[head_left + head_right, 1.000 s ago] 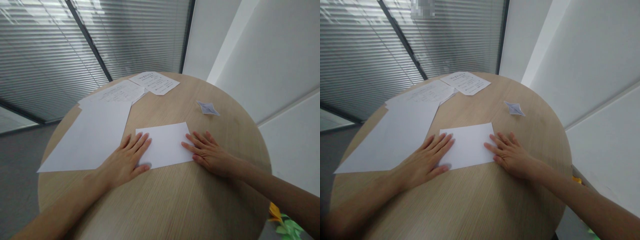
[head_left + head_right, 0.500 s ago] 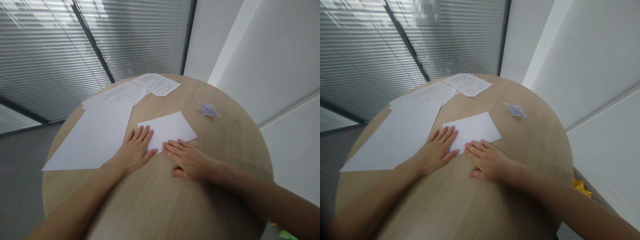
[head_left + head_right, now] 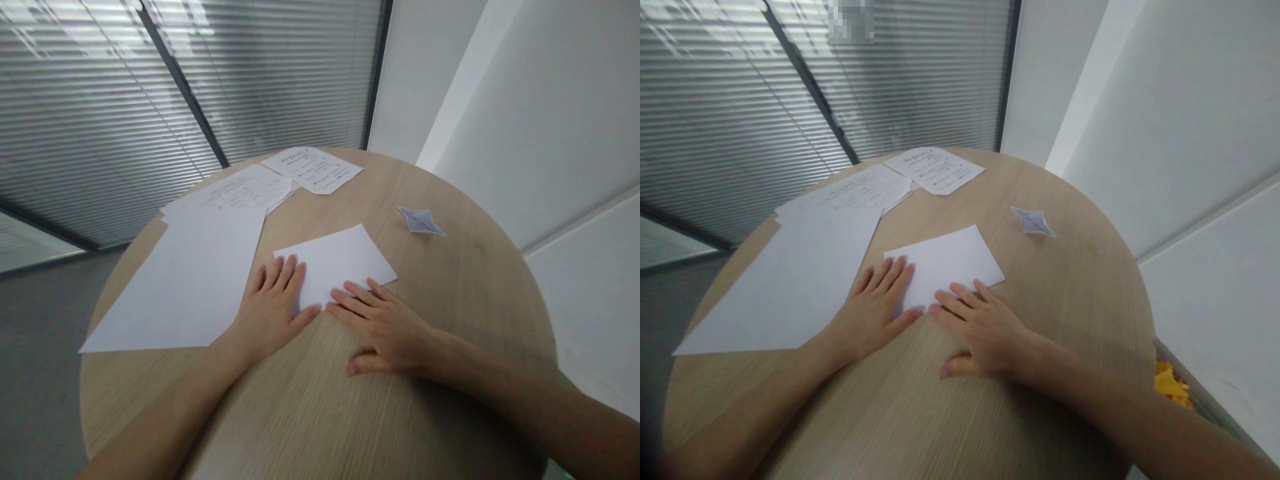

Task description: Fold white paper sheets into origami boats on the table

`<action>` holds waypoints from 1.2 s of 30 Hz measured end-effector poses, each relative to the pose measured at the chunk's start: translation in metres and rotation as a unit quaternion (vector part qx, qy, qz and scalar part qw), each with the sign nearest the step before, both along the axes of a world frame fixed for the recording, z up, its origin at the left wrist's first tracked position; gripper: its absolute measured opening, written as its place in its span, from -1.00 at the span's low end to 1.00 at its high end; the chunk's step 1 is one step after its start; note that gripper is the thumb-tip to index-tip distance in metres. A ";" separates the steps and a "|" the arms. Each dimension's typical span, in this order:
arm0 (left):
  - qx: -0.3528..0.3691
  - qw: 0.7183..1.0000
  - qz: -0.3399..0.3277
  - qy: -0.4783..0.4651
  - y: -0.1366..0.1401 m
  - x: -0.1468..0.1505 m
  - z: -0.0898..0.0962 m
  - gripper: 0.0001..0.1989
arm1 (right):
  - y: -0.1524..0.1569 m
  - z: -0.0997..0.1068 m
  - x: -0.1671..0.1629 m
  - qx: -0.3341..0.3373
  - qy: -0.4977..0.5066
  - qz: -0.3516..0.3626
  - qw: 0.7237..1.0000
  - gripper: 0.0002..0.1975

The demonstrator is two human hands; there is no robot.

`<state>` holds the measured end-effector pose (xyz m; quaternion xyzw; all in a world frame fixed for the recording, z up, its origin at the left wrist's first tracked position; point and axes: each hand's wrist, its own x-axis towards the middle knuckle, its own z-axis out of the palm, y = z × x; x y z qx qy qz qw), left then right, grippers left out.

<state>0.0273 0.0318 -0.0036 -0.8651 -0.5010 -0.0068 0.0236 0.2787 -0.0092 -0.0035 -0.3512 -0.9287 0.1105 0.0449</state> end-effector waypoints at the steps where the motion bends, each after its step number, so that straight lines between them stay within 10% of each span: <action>1: -0.002 1.000 -0.002 -0.003 0.000 -0.001 0.000 -0.17 | -0.002 0.000 0.002 0.008 -0.003 -0.008 1.000 -0.07; 19: -0.014 1.000 -0.007 -0.020 0.000 -0.005 0.000 -0.16 | 0.005 0.006 0.045 0.179 -0.136 -0.141 0.964 -0.59; 36: -0.020 0.997 -0.063 -0.026 0.008 -0.011 0.007 -0.20 | 0.038 0.018 0.053 0.221 -0.118 -0.022 0.968 -0.82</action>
